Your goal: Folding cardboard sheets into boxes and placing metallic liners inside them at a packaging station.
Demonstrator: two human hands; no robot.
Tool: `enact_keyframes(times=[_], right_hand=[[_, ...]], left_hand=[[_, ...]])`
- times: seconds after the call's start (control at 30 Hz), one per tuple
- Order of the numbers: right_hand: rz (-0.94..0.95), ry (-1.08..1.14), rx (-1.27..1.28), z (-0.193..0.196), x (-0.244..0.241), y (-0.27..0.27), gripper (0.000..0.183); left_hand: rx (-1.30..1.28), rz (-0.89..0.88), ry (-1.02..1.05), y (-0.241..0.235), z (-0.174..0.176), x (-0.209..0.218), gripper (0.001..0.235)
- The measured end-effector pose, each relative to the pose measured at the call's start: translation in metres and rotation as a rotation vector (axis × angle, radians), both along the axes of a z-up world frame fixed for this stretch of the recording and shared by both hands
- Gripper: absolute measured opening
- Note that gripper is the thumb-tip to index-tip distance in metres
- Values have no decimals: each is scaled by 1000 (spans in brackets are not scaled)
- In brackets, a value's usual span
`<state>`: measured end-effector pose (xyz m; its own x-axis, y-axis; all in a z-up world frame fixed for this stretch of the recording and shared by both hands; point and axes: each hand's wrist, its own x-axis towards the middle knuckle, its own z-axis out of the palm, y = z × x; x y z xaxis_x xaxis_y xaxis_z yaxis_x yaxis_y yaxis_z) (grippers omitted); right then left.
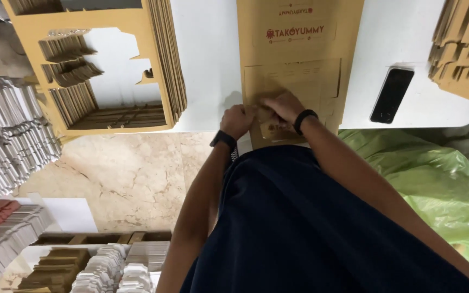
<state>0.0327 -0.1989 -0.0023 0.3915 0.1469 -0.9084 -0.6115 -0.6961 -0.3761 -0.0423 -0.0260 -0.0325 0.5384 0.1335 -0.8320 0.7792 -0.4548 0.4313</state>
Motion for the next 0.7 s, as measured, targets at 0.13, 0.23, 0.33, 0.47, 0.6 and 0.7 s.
enact_keyframes(times=[0.13,0.23,0.33,0.47,0.6,0.7], right_hand=[[134,-77,-112,-6,1,13,89],[80,-64,-76,6,-2,13,78],[194,-106,-79,16,6,12,68],[401,-18,-41,32,10,5,37],[566,-67,-239,13,5,17,50],[506,-136,-266,-28,-9,6,38]], left_hand=[[203,-120,-113,-23,7,-1,41],[373,-446,-256,-40,23,4,27],[257,-500,-304,-15,51,21,29],[53,-154,-182,2,13,5,44],[170,-195,-188,-5,11,6,43],[276,-243,-256,-22,17,8,35]])
